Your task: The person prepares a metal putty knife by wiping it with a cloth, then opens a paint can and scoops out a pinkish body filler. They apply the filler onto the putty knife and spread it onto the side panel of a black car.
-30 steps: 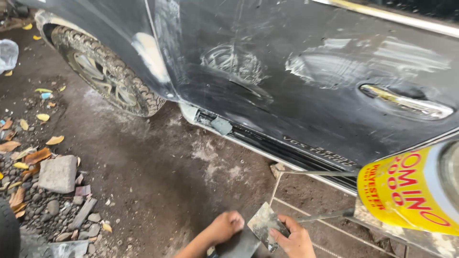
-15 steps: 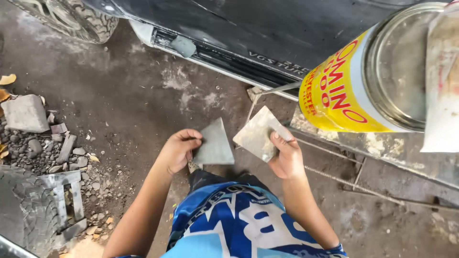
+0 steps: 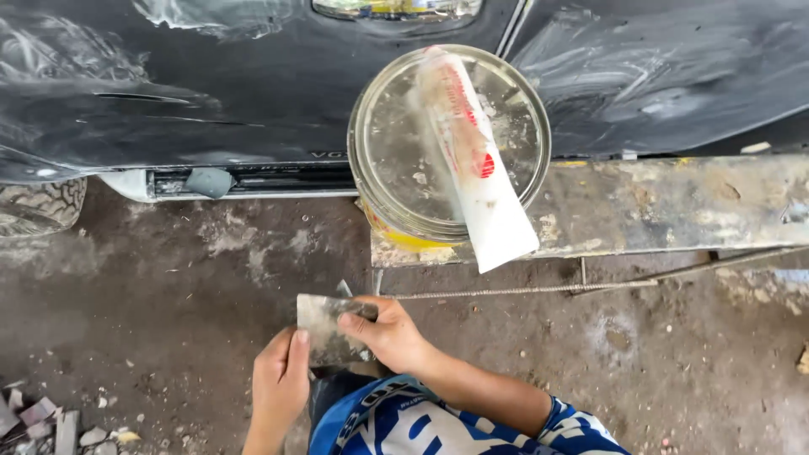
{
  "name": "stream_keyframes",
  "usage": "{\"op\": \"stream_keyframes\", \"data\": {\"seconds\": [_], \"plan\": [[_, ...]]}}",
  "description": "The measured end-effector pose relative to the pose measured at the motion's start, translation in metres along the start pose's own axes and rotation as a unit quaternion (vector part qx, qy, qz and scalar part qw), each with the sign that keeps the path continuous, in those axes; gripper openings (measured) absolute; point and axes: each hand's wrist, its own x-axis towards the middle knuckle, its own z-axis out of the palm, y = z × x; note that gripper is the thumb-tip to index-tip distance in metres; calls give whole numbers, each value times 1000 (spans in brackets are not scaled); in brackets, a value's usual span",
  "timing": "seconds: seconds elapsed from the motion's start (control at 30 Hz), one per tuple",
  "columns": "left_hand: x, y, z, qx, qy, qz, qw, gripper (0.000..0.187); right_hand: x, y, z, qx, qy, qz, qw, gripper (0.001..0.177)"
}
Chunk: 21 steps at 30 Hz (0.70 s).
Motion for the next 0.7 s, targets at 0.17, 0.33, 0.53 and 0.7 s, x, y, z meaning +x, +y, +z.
{"op": "stream_keyframes", "data": {"seconds": [0.17, 0.33, 0.53, 0.7], "plan": [[-12, -43, -25, -69, -133, -16, 989, 30, 4, 21, -9, 83, 132, -99, 983, 28], [18, -87, -28, -130, -66, -90, 985, 30, -4, -74, -12, -280, -15, -385, 879, 37], [67, -13, -43, -243, -125, -23, 962, 47, 12, -69, 21, -434, 69, -445, 780, 35], [104, -15, -58, -284, -161, 25, 945, 33, 33, -59, 61, -431, 72, -398, 807, 36]]}}
